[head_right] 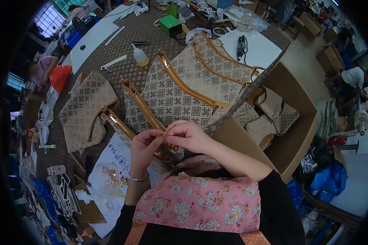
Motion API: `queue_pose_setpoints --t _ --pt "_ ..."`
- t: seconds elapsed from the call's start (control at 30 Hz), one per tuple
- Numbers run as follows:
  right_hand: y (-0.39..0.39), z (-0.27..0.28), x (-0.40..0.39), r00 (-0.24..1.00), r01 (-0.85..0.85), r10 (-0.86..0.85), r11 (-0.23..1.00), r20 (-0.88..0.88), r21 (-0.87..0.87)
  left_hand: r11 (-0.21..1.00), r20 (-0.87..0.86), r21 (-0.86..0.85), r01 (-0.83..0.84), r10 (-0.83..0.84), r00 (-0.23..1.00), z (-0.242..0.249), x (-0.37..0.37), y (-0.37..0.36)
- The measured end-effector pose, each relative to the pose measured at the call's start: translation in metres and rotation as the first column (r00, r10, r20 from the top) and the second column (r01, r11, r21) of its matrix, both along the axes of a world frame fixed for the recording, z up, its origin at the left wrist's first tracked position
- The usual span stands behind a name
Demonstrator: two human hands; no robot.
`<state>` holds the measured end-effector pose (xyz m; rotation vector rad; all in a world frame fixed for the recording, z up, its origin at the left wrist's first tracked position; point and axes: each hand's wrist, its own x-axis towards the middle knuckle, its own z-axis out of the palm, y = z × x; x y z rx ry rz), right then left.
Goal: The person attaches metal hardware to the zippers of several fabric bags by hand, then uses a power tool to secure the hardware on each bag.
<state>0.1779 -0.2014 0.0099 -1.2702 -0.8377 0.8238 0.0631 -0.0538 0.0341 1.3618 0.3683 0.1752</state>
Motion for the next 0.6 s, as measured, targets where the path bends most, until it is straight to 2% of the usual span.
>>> queue_pose_setpoints --t 0.07,0.1,0.17,0.23,0.4,0.47,0.53,0.6 --pt "0.000 -0.001 -0.003 0.999 0.027 -0.027 1.000 -0.023 -0.004 0.985 -0.035 -0.153 0.077 -0.083 0.996 -0.001 -0.001 0.005" --pt "0.001 -0.003 -0.003 0.997 0.054 -0.055 0.998 0.046 0.023 0.985 -0.035 -0.153 0.079 -0.086 0.996 -0.001 0.000 0.006" --pt "0.001 -0.006 -0.005 0.990 0.079 -0.084 0.996 0.113 0.050 0.950 0.028 -0.309 0.050 -0.043 0.999 -0.002 0.002 0.007" --pt "0.001 -0.006 -0.007 0.996 0.088 -0.088 0.996 -0.017 0.034 0.955 0.035 -0.292 0.053 -0.045 0.998 -0.005 0.002 0.010" --pt "-0.001 -0.004 -0.009 0.996 0.090 -0.090 0.996 -0.015 0.006 0.972 0.012 -0.207 0.113 -0.113 0.994 -0.017 -0.001 0.014" --pt "-0.001 -0.001 -0.010 0.995 0.086 -0.087 0.996 -0.043 -0.018 0.964 0.052 -0.258 0.059 -0.047 0.998 -0.014 0.002 0.008" --pt "-0.001 -0.001 -0.012 0.990 0.116 -0.116 0.993 -0.080 -0.011 0.958 0.052 -0.280 0.066 -0.053 0.997 -0.017 0.001 0.010" --pt "-0.001 -0.002 -0.012 0.992 0.127 -0.128 0.991 -0.018 -0.028 0.951 0.051 -0.301 0.069 -0.056 0.997 -0.019 -0.001 0.011"
